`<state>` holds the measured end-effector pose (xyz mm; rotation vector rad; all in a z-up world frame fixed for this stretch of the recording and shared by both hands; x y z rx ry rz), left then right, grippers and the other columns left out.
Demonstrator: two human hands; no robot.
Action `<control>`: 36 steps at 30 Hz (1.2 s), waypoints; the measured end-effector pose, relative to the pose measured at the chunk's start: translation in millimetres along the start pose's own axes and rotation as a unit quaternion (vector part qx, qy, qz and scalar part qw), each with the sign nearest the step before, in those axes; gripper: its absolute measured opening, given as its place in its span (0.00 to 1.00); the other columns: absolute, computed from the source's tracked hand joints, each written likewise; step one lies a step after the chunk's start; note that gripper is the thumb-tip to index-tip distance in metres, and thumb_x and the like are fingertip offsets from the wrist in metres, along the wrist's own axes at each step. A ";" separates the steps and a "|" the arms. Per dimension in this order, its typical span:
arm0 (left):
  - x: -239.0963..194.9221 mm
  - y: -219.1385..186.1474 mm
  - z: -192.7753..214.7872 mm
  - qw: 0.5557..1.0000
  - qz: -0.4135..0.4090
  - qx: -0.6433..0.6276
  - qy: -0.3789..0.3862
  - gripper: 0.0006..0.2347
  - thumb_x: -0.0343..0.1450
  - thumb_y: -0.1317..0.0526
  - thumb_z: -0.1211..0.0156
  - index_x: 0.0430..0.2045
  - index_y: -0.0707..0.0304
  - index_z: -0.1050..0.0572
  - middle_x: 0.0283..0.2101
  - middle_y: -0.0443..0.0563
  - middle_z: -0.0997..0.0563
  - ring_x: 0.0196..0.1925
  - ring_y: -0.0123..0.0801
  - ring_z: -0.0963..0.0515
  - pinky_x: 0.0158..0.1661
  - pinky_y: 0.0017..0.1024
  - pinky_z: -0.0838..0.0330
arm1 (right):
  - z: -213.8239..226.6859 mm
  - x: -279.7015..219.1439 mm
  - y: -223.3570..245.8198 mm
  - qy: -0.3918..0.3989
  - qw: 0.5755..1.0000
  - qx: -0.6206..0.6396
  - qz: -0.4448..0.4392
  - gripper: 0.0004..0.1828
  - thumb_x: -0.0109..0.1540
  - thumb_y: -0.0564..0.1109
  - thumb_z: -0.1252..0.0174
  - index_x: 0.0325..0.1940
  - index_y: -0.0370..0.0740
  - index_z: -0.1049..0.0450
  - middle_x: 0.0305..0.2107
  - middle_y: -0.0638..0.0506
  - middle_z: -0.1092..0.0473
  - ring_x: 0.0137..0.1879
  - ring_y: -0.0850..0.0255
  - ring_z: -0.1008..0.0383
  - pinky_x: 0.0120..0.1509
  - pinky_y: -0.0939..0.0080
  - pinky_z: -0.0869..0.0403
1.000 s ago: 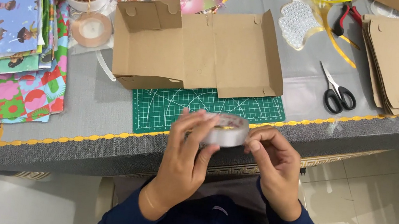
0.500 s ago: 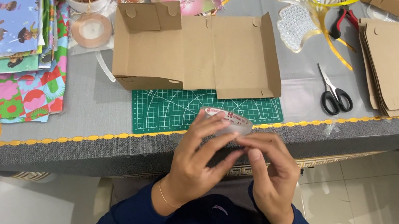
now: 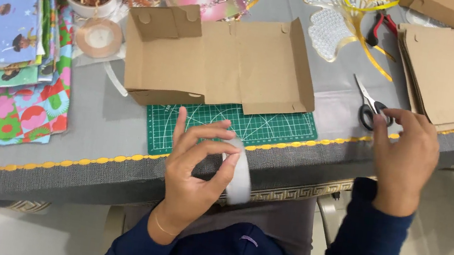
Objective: The person folds a flat cardboard box along its creases, then uses scissors to cut pieces of clear tape and applies them to secure the box's side flaps. The box is partially assembled by the end of the clip.
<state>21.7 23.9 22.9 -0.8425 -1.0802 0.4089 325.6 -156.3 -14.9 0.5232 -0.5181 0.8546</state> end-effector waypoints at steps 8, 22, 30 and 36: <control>14.4 4.8 16.4 0.985 0.022 -0.046 0.163 0.03 0.73 0.62 0.42 0.36 0.57 0.23 0.42 0.46 0.18 0.48 0.33 0.18 0.75 0.55 0.47 | -15.8 11.8 -22.2 0.158 0.972 -0.175 0.010 0.12 0.64 0.45 0.36 0.51 0.46 0.26 0.42 0.58 0.22 0.47 0.52 0.22 0.34 0.49 0.29; 10.4 6.8 14.8 0.981 0.022 -0.013 0.193 0.06 0.73 0.57 0.43 0.40 0.54 0.24 0.46 0.43 0.18 0.53 0.33 0.19 0.69 0.47 0.45 | 47.8 10.1 78.3 0.391 0.834 0.384 0.054 0.22 0.52 0.43 0.31 0.51 0.40 0.19 0.44 0.52 0.18 0.40 0.68 0.23 0.40 0.70 0.27; 7.4 6.6 14.4 0.982 0.010 -0.006 0.189 0.06 0.73 0.57 0.42 0.40 0.53 0.25 0.46 0.42 0.19 0.52 0.32 0.19 0.68 0.45 0.45 | 53.6 18.0 111.0 0.441 0.822 0.342 0.112 0.23 0.52 0.51 0.29 0.51 0.47 0.19 0.41 0.58 0.17 0.42 0.67 0.20 0.37 0.67 0.27; 7.0 5.0 13.7 0.982 -0.003 0.004 0.191 0.05 0.72 0.59 0.40 0.40 0.53 0.25 0.48 0.43 0.19 0.54 0.32 0.19 0.66 0.44 0.44 | 52.0 21.4 117.2 0.446 0.821 0.338 0.110 0.23 0.50 0.48 0.28 0.49 0.47 0.18 0.41 0.59 0.16 0.43 0.69 0.19 0.37 0.68 0.30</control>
Point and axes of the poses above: each hand's wrist, its own x-axis towards the middle knuckle, its own z-axis out of the back of the hand, y = z × x, the point moved 2 cm from there along x, towards the middle knuckle
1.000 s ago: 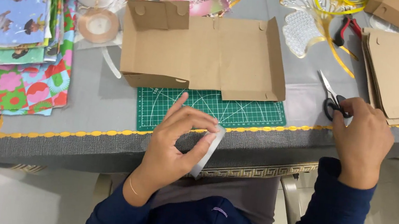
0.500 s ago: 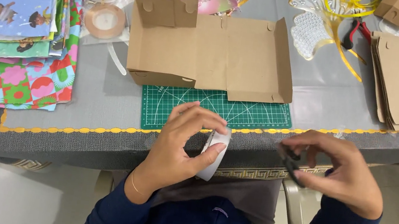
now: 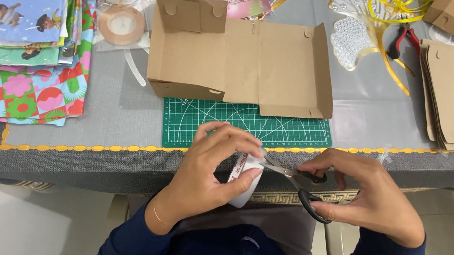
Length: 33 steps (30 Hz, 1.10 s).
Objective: The person folds a flat cardboard box along its creases, then uses scissors to cut pieces of clear tape and applies them to secure the box's side flaps. The box is partially assembled by the end of the clip.
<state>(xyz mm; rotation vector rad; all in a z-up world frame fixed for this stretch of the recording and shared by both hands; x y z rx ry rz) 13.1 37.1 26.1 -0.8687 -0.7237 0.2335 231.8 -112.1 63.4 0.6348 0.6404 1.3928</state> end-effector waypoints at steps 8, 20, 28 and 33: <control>0.3 -3.1 -0.1 1.000 -0.020 0.013 0.000 0.06 0.72 0.58 0.40 0.40 0.55 0.24 0.47 0.44 0.19 0.54 0.33 0.19 0.63 0.42 0.43 | -3.8 4.3 4.4 -0.003 1.000 0.009 0.021 0.22 0.52 0.48 0.29 0.50 0.46 0.18 0.41 0.59 0.17 0.41 0.68 0.20 0.35 0.68 0.30; -0.3 -1.8 -0.6 0.999 -0.029 0.027 -0.004 0.07 0.72 0.60 0.36 0.41 0.52 0.24 0.49 0.44 0.19 0.53 0.32 0.20 0.60 0.40 0.42 | -4.3 3.8 4.2 -0.013 1.000 0.010 0.020 0.20 0.53 0.47 0.29 0.49 0.46 0.17 0.40 0.58 0.17 0.39 0.69 0.22 0.34 0.68 0.31; -3.1 -0.1 -2.1 0.999 -0.027 0.024 -0.011 0.07 0.72 0.60 0.35 0.42 0.50 0.23 0.49 0.44 0.21 0.51 0.30 0.19 0.58 0.38 0.42 | -2.9 3.1 5.5 -0.010 1.000 -0.001 0.019 0.19 0.54 0.48 0.29 0.49 0.47 0.17 0.40 0.59 0.16 0.36 0.70 0.23 0.34 0.69 0.32; -3.0 0.2 -1.9 0.999 -0.030 0.025 -0.014 0.08 0.72 0.60 0.35 0.42 0.50 0.23 0.49 0.44 0.21 0.51 0.31 0.20 0.57 0.38 0.41 | -3.1 3.0 5.5 -0.014 0.999 -0.010 0.027 0.18 0.54 0.47 0.30 0.49 0.47 0.17 0.39 0.59 0.17 0.35 0.69 0.24 0.33 0.69 0.31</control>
Point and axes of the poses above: each hand's wrist, its own x-axis towards the middle knuckle, its own z-axis out of the back of the hand, y = z × x, the point moved 2 cm from there along x, towards the middle knuckle
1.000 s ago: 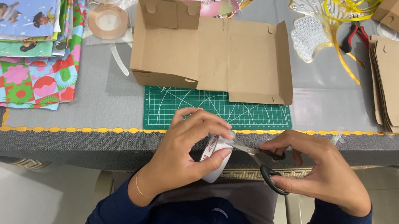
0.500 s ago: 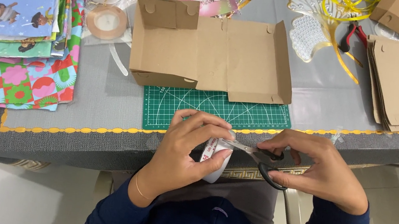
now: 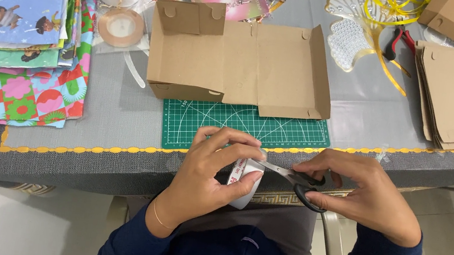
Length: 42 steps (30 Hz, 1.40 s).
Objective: The person folds a flat cardboard box along its creases, then uses scissors to cut pieces of clear tape and applies them to secure the box's side flaps. The box is partially assembled by the end of the clip.
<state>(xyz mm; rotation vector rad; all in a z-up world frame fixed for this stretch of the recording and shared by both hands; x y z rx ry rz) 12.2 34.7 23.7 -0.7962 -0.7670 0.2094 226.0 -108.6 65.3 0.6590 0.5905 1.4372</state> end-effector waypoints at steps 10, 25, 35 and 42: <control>-0.2 1.8 1.6 1.000 0.010 -0.005 0.010 0.10 0.71 0.59 0.35 0.46 0.50 0.24 0.50 0.44 0.21 0.53 0.32 0.20 0.58 0.37 0.42 | -2.9 1.1 2.9 0.002 1.000 -0.014 0.002 0.20 0.55 0.48 0.30 0.51 0.48 0.18 0.40 0.61 0.18 0.40 0.69 0.23 0.37 0.68 0.30; 2.1 1.2 3.1 0.996 0.070 -0.052 0.033 0.22 0.70 0.57 0.37 0.59 0.53 0.33 0.49 0.42 0.17 0.53 0.29 0.17 0.60 0.36 0.42 | -4.0 1.1 11.1 -0.014 0.998 -0.055 0.033 0.22 0.55 0.48 0.30 0.53 0.44 0.22 0.43 0.55 0.21 0.50 0.62 0.19 0.54 0.64 0.25; -15.2 -3.5 0.6 0.984 0.158 0.086 -0.018 0.22 0.69 0.48 0.35 0.51 0.59 0.32 0.31 0.41 0.23 0.34 0.32 0.22 0.44 0.36 0.29 | 6.9 -12.2 1.2 -0.150 0.983 -0.107 -0.003 0.23 0.54 0.43 0.31 0.54 0.41 0.23 0.43 0.52 0.24 0.46 0.62 0.26 0.42 0.65 0.33; 3.9 -23.1 -14.7 0.960 0.234 -0.080 0.134 0.20 0.74 0.54 0.45 0.58 0.55 0.38 0.36 0.45 0.13 0.31 0.36 0.15 0.37 0.32 0.26 | 24.0 -48.7 -21.8 -0.274 0.951 -0.131 -0.059 0.24 0.56 0.35 0.32 0.57 0.32 0.26 0.49 0.44 0.25 0.50 0.58 0.27 0.47 0.62 0.33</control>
Point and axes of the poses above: each hand's wrist, its own x-axis towards the middle knuckle, its own z-axis out of the back of the hand, y = z × x, the point moved 2 cm from there along x, towards the middle knuckle
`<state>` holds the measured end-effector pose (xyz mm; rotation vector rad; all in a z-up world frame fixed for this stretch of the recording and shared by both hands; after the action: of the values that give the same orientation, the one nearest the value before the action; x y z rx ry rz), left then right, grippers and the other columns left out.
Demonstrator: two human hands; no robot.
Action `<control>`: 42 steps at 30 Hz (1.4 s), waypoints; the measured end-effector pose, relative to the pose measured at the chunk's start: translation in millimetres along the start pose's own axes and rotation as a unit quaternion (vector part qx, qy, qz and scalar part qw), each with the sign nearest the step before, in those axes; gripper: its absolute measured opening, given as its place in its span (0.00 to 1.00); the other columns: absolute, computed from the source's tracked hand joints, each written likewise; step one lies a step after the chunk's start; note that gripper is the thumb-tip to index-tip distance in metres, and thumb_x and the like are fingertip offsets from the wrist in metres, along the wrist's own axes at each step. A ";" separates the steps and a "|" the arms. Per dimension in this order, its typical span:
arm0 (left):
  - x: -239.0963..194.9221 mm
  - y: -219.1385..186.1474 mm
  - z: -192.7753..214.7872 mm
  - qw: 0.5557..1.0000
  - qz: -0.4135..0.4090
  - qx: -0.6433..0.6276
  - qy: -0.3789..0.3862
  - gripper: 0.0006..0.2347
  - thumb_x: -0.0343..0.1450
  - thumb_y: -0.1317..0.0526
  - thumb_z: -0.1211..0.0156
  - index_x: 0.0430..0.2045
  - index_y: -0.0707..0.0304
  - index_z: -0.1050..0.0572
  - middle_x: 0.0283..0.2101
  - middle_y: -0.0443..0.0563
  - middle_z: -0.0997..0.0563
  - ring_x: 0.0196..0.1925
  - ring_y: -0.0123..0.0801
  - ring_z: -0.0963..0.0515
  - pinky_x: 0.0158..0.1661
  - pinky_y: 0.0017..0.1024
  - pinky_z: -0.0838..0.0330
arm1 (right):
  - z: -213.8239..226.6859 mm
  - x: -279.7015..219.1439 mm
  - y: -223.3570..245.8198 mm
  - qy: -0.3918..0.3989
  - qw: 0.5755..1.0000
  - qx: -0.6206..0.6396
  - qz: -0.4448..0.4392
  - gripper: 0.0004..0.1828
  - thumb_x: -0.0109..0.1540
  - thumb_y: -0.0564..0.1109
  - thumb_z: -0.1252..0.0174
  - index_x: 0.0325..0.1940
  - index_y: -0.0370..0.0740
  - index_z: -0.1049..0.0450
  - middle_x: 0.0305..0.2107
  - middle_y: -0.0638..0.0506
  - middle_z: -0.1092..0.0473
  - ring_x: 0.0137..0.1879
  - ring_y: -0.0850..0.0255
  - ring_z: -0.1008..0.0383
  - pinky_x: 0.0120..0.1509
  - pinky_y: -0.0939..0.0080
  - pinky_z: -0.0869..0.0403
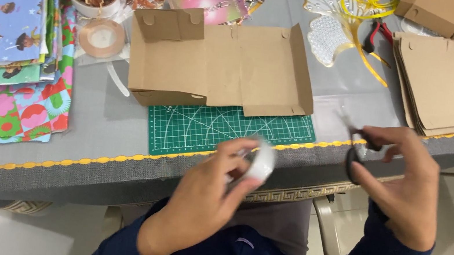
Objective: The person folds a flat cardboard box along its creases, then uses scissors to cut pieces of clear tape and applies them to secure the box's side flaps. The box is partially assembled by the end of the clip.
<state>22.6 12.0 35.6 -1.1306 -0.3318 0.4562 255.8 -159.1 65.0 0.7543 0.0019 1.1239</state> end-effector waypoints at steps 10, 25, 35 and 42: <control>169.1 -1.1 -180.5 0.825 -0.428 0.342 -0.137 0.07 0.68 0.67 0.46 0.37 0.54 0.31 0.23 0.41 0.21 0.30 0.40 0.19 0.45 0.41 0.32 | 40.6 -28.3 -9.7 -0.125 0.990 -0.053 -0.025 0.25 0.59 0.28 0.34 0.60 0.24 0.29 0.54 0.35 0.27 0.52 0.53 0.31 0.53 0.60 0.33; 137.1 -64.3 -1.2 0.977 -0.195 -0.019 0.081 0.09 0.71 0.52 0.44 0.33 0.55 0.24 0.33 0.42 0.17 0.34 0.25 0.17 0.39 0.24 0.20 | 8.5 -5.3 -4.3 -0.077 0.965 -0.203 0.147 0.22 0.62 0.44 0.27 0.57 0.35 0.23 0.47 0.43 0.26 0.52 0.50 0.25 0.58 0.52 0.27; 134.3 -45.2 12.9 0.960 -0.243 0.134 0.023 0.03 0.74 0.57 0.45 0.31 0.49 0.28 0.39 0.34 0.22 0.38 0.23 0.19 0.26 0.32 0.30 | -12.1 12.7 10.7 -0.037 0.968 -0.196 0.149 0.22 0.61 0.46 0.29 0.56 0.37 0.24 0.47 0.45 0.27 0.52 0.51 0.24 0.57 0.53 0.27; 140.6 -27.8 60.7 0.969 -0.221 0.104 -0.025 0.05 0.74 0.55 0.45 0.32 0.51 0.26 0.40 0.38 0.19 0.39 0.23 0.16 0.37 0.29 0.24 | -30.6 15.5 -35.4 -0.065 0.961 -0.270 -0.012 0.25 0.59 0.49 0.29 0.59 0.43 0.24 0.45 0.47 0.28 0.51 0.50 0.25 0.48 0.49 0.27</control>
<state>119.8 121.5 88.6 -0.8091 -0.5521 0.1202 280.5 -137.5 28.2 0.3332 -0.3918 0.9865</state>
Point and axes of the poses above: each hand's wrist, its own x-axis towards the middle knuckle, its own z-axis out of the back of the hand, y = z × x, the point moved 2 cm from there along x, towards the middle knuckle
